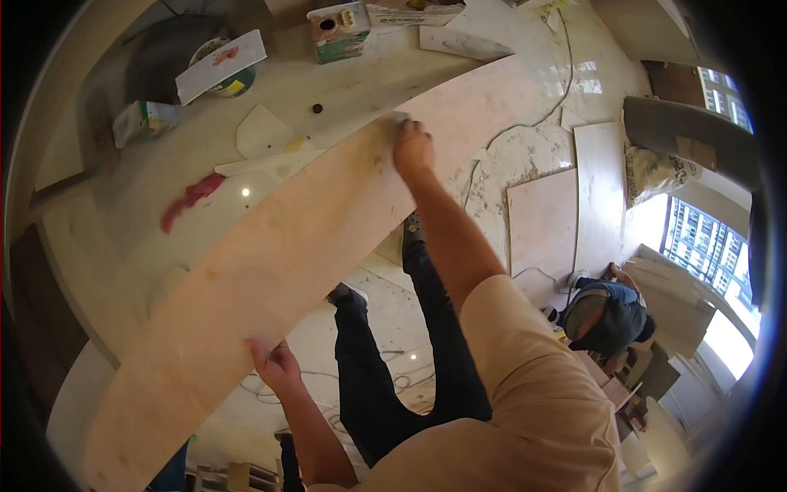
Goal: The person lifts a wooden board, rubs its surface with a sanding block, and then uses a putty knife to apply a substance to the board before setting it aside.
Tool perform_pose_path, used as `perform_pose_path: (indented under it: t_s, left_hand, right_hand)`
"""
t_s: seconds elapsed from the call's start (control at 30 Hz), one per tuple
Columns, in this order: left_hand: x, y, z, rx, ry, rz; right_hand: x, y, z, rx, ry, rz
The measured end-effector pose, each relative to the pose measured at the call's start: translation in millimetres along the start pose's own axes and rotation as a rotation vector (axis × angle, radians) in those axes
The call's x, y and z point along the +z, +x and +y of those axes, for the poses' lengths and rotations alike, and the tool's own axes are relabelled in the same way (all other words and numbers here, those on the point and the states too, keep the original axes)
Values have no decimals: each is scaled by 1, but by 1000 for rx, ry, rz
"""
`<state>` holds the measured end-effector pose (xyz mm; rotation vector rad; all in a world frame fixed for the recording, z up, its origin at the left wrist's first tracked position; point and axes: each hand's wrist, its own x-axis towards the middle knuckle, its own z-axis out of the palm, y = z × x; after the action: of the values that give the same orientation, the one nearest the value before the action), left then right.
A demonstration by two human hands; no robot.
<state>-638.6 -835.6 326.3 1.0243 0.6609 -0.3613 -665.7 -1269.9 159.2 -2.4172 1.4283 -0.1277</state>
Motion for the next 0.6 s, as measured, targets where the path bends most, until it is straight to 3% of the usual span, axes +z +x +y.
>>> perform_pose_path:
  t_s: [0.07, 0.17, 0.23, 0.33, 0.4, 0.43, 0.47, 0.5, 0.57, 0.6]
  left_hand:
    - [-1, -6, -4, -10, -103, -1]
    - [22, -15, -27, -145, -338, -166]
    - [33, -14, -51, -151, -288, -96]
    - [18, -7, -55, -190, -185, -60]
    - [8, -4, -52, -230, -187, -48]
    - [6, -7, -45, -251, -209, -24]
    - [5, -10, -39, -266, -233, -1]
    - [5, -11, -34, -272, -234, -45]
    - [6, -16, -27, -289, -235, -131]
    - [-1, -15, -25, -252, -180, -112]
  right_hand:
    - [-15, -27, -1, -141, 64, -14]
    - [-43, -123, -23, -368, 174, -89]
    - [-59, -173, -39, -356, 96, -216]
    - [-37, -168, 2, -179, 51, -280]
    - [12, -127, 83, -168, 14, 17]
    - [-2, -98, 108, 22, 23, 20]
    - [-8, -65, 141, 298, 147, -118]
    - [-19, -47, 158, 292, -63, -39]
    - [-32, -36, 158, 205, 24, 56]
    - [-32, -42, 146, 62, 127, 102]
